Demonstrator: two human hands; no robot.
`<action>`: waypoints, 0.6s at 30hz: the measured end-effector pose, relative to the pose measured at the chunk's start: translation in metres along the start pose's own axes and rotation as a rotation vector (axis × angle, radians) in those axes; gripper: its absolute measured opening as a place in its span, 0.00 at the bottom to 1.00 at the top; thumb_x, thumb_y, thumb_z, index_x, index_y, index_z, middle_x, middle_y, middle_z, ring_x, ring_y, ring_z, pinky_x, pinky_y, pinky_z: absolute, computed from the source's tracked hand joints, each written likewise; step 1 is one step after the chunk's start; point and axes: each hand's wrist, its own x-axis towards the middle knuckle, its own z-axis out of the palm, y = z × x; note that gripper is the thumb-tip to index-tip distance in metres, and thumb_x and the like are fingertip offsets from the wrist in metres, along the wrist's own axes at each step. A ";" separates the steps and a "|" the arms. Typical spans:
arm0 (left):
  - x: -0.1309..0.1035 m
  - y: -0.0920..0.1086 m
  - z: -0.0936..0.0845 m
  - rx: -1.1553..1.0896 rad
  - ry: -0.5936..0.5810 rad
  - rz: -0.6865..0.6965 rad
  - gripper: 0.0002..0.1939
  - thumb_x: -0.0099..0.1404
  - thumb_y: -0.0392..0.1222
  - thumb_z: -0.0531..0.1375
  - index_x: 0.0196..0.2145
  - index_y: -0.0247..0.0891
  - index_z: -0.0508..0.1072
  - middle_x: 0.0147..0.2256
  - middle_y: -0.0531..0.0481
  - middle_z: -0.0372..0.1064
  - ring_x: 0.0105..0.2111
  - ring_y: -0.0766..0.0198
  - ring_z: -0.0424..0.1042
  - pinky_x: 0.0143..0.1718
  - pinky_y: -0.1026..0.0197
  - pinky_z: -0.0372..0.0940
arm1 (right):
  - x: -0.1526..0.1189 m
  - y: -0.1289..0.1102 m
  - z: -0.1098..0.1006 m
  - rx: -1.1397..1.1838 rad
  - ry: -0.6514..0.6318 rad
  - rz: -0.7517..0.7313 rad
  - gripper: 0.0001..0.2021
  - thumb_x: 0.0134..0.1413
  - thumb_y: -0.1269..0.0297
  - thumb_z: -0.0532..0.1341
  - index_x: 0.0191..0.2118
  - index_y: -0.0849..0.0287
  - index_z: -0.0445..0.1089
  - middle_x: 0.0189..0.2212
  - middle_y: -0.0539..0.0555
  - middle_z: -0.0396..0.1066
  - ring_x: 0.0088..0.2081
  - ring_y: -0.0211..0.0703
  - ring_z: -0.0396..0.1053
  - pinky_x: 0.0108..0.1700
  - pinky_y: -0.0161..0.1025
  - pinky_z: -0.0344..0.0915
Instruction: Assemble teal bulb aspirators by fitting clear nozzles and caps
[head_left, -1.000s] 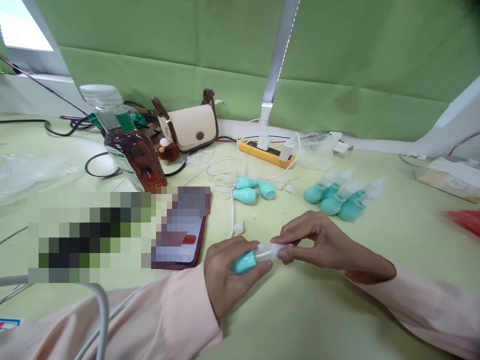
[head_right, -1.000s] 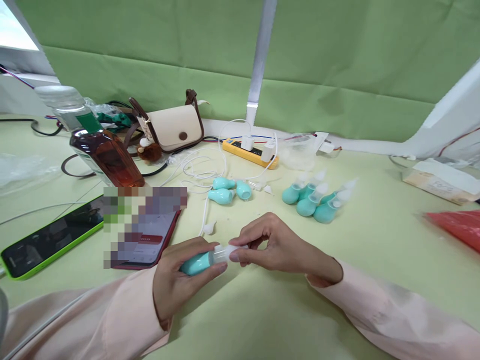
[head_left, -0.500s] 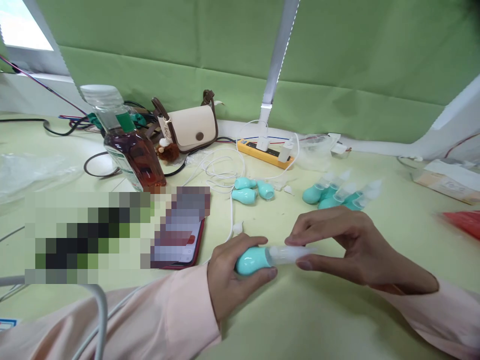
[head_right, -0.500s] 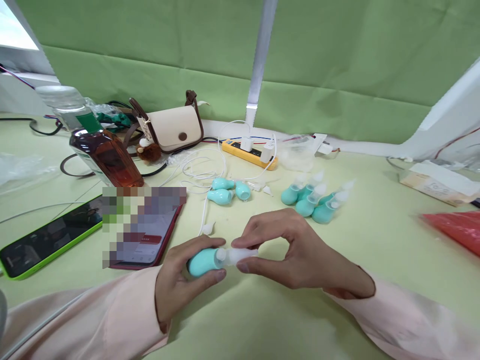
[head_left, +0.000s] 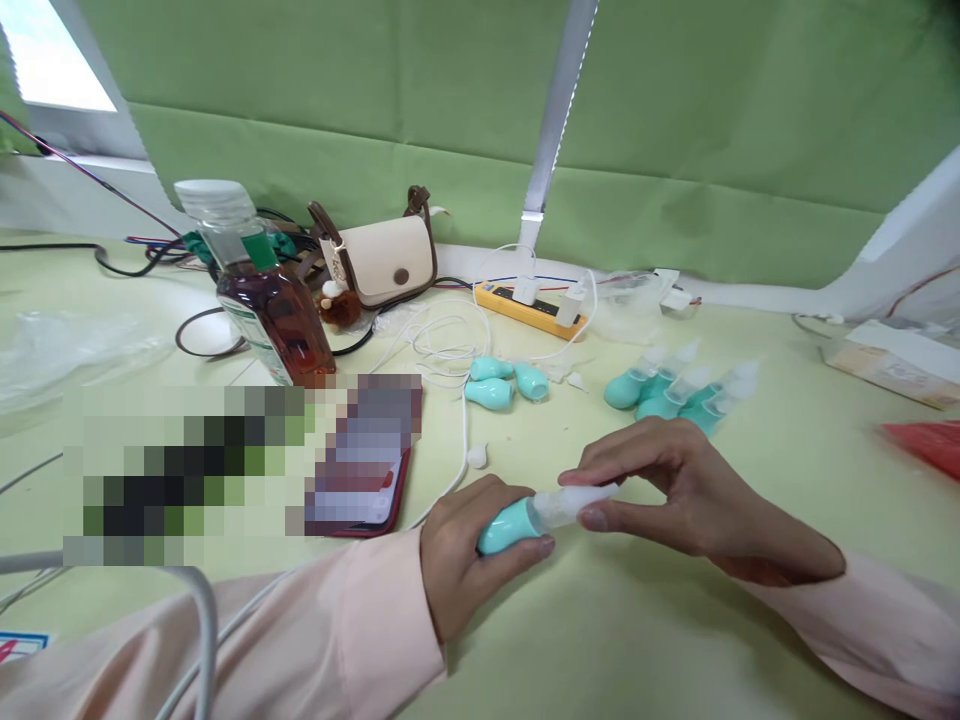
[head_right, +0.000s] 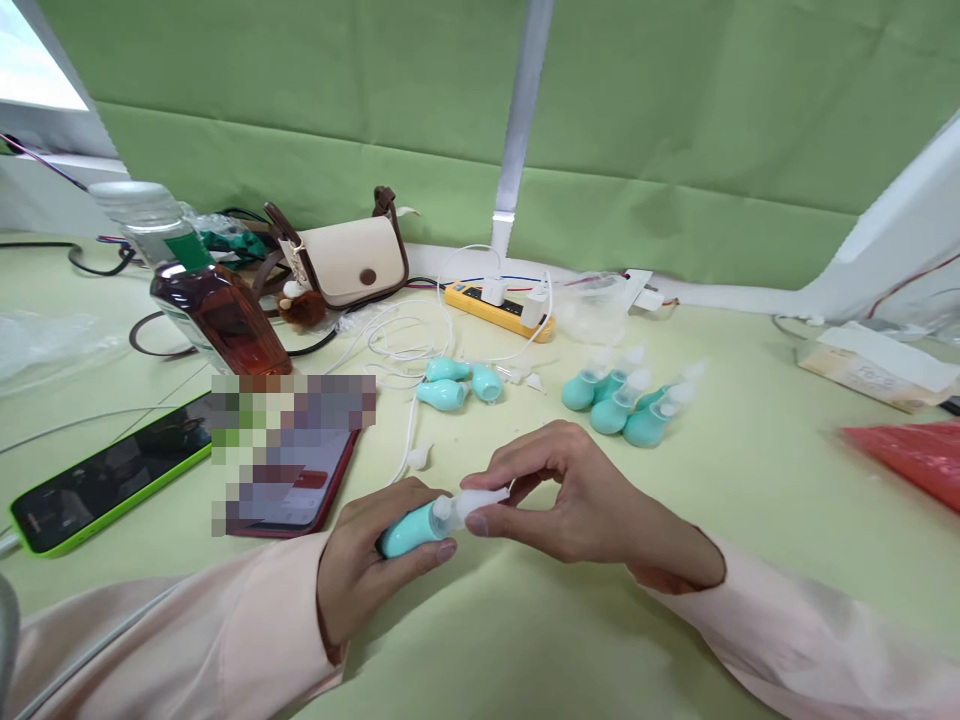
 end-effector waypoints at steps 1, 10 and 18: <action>0.000 0.000 0.000 0.005 -0.017 0.000 0.08 0.56 0.43 0.57 0.33 0.38 0.70 0.25 0.52 0.65 0.25 0.66 0.63 0.26 0.66 0.56 | 0.000 0.000 0.001 0.007 0.016 0.000 0.05 0.41 0.64 0.62 0.29 0.56 0.73 0.18 0.49 0.68 0.20 0.33 0.63 0.21 0.31 0.61; -0.001 -0.002 0.004 -0.118 -0.054 0.049 0.18 0.54 0.47 0.58 0.43 0.39 0.67 0.34 0.48 0.68 0.33 0.61 0.65 0.34 0.61 0.60 | -0.006 -0.011 -0.026 -0.175 -0.010 0.129 0.06 0.43 0.61 0.61 0.23 0.54 0.73 0.14 0.47 0.66 0.18 0.33 0.61 0.17 0.30 0.57; 0.000 -0.003 0.008 -0.138 -0.007 0.104 0.11 0.55 0.32 0.52 0.37 0.38 0.68 0.37 0.46 0.65 0.38 0.62 0.64 0.40 0.60 0.60 | -0.017 0.001 -0.098 -0.631 -0.076 0.368 0.12 0.42 0.58 0.59 0.20 0.61 0.73 0.14 0.49 0.65 0.19 0.29 0.60 0.19 0.29 0.52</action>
